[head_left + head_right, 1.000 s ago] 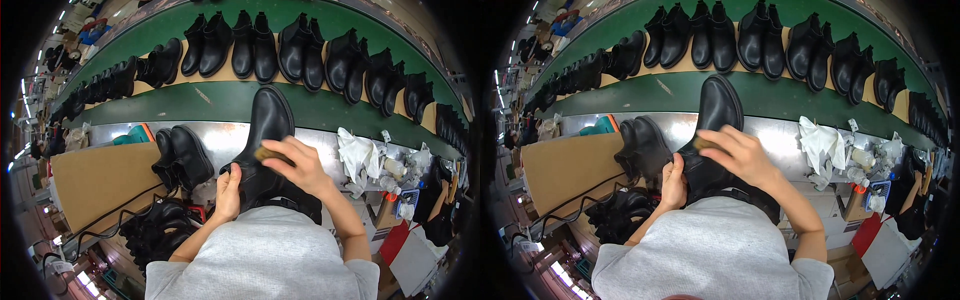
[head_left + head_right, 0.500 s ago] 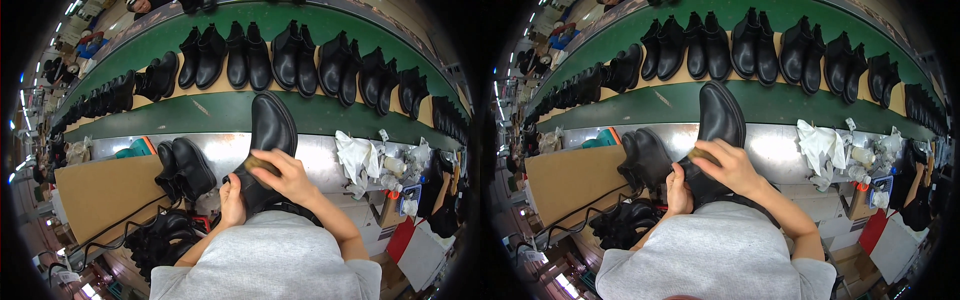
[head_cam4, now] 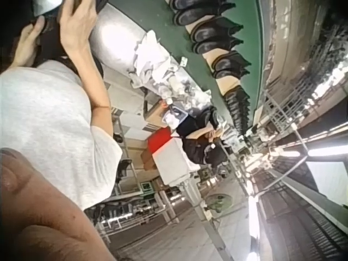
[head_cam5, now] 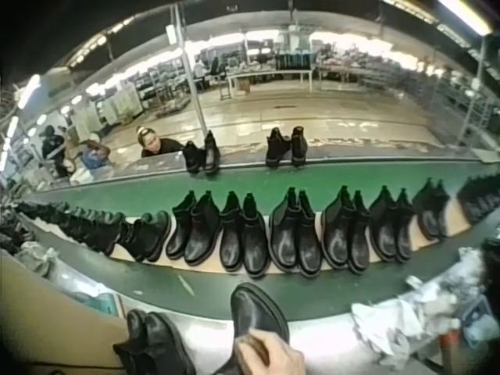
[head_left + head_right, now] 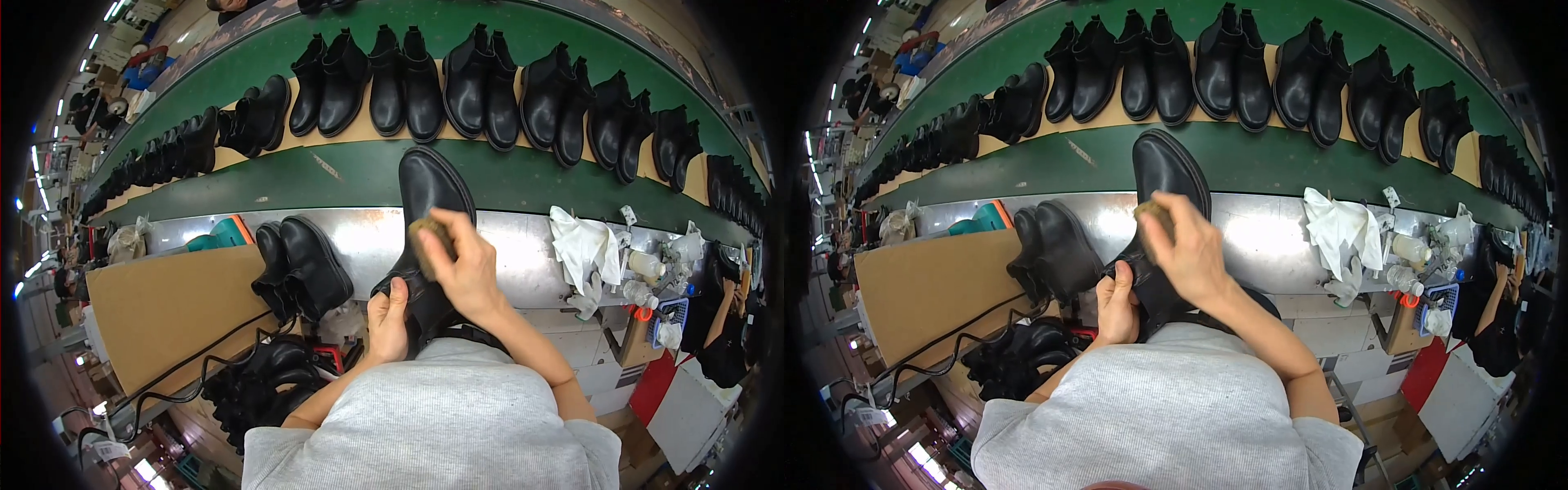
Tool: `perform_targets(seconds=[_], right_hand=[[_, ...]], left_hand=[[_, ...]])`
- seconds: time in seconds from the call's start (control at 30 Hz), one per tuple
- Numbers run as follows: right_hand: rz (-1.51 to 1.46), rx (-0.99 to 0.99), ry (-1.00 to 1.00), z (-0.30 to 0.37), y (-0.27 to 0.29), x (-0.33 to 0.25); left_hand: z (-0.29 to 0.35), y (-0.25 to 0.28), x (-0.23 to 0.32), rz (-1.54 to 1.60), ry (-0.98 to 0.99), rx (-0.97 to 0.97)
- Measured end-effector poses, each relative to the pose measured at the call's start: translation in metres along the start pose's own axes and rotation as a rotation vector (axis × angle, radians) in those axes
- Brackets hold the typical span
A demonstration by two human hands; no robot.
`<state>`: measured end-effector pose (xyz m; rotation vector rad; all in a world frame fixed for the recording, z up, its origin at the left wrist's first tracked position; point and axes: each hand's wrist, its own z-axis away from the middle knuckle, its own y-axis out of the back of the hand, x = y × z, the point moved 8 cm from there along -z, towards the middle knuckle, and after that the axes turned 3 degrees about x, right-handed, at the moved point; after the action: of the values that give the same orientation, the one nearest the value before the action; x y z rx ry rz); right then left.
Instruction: Inspecting, cleaning, and preparing leather boots on a factory assembly line.
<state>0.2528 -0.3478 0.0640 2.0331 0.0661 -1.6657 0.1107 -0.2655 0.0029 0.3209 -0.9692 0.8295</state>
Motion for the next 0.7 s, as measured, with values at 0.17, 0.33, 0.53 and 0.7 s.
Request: perform_targets(seconds=[0.17, 0.33, 0.53, 0.7], right_hand=[[-0.119, -0.119, -0.081, 0.033, -0.004, 0.009], [-0.054, -0.072, -0.160, 0.013, 0.003, 0.015], [0.016, -0.021, -0.069, 0.016, 0.005, 0.011], [-0.077, -0.067, -0.111, 0.041, 0.003, 0.014]], left_hand=[[-0.001, 0.002, -0.007, 0.025, 0.028, 0.014], [-0.002, 0.005, -0.014, -0.058, -0.013, -0.007], [0.002, 0.001, -0.011, -0.126, -0.005, -0.014], [0.003, -0.009, 0.003, -0.034, -0.038, 0.025]])
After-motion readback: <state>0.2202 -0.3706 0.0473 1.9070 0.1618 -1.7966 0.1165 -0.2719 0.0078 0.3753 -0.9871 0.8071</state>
